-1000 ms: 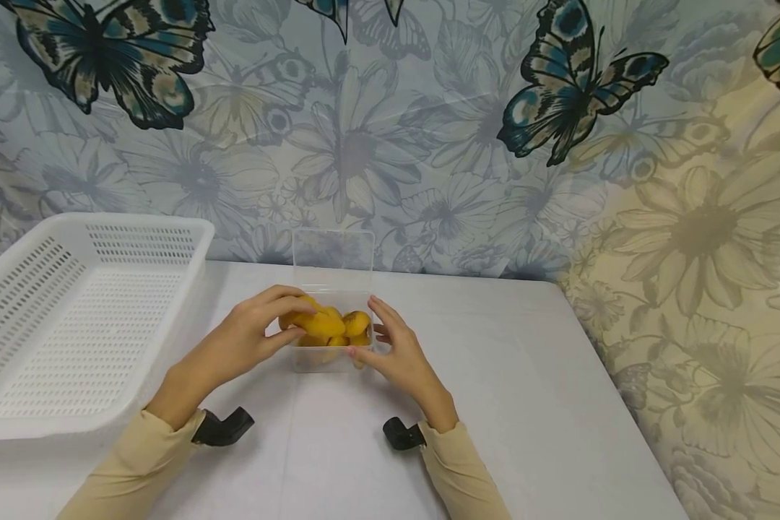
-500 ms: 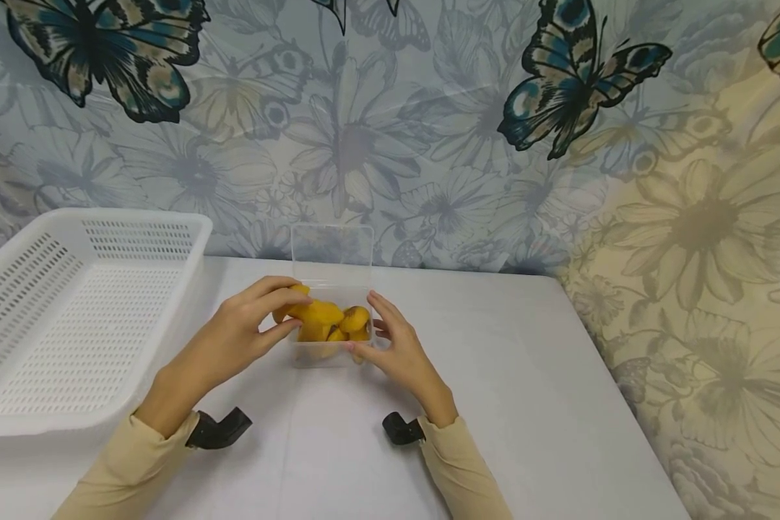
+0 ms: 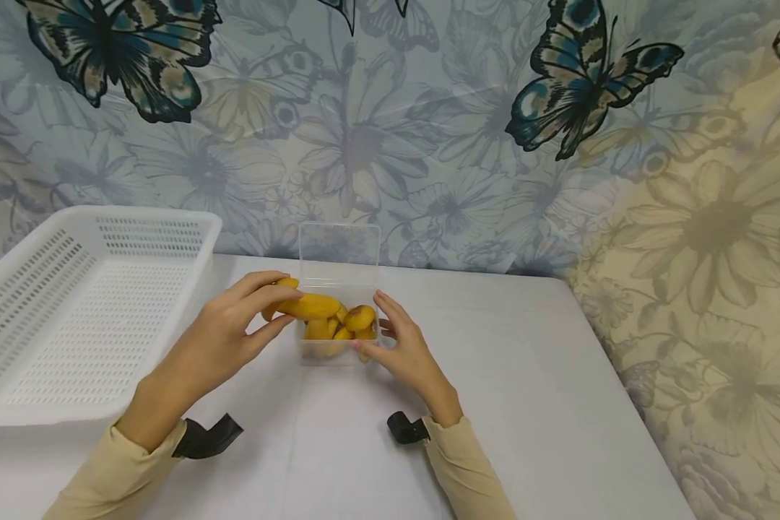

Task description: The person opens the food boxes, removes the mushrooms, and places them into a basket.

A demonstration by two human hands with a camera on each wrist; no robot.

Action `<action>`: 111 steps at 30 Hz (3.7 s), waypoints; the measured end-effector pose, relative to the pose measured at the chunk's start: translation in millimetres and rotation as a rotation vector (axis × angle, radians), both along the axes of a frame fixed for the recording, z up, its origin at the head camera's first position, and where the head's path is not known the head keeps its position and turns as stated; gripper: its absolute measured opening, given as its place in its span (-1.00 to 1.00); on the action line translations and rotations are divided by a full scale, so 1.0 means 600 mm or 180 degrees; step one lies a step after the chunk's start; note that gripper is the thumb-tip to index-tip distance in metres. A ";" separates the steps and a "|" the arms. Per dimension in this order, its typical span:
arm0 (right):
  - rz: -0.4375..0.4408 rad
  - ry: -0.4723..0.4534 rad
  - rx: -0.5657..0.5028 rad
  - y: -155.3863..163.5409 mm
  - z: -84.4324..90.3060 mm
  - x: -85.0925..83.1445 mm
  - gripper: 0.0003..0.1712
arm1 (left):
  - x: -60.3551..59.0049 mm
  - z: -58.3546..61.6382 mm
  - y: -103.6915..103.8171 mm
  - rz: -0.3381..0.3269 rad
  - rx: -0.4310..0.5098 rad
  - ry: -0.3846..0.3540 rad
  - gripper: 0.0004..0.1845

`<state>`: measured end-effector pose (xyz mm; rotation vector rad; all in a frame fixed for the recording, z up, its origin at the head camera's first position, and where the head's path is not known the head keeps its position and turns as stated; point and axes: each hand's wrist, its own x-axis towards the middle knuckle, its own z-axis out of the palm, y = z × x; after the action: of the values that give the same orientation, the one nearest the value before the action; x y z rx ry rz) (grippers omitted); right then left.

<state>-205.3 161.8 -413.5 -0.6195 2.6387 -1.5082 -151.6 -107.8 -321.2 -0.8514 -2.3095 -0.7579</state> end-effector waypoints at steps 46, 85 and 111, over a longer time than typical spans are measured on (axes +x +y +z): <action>-0.0037 0.0068 -0.0002 -0.001 -0.002 0.000 -0.03 | 0.074 -0.032 -0.211 0.1070 0.0265 -0.0182 -0.27; -0.0026 0.0000 -0.0002 0.000 0.002 -0.001 -0.03 | 0.041 -0.093 -0.339 0.1182 -0.0393 -0.2097 -0.46; 0.0003 -0.0031 -0.0092 -0.002 0.003 -0.001 -0.01 | 0.034 -0.092 -0.344 0.1311 -0.0768 -0.2303 -0.43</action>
<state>-205.8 160.8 -411.8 -0.6139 2.6136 -1.5479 -131.0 -314.2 -376.7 -0.1598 -3.1233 -0.6765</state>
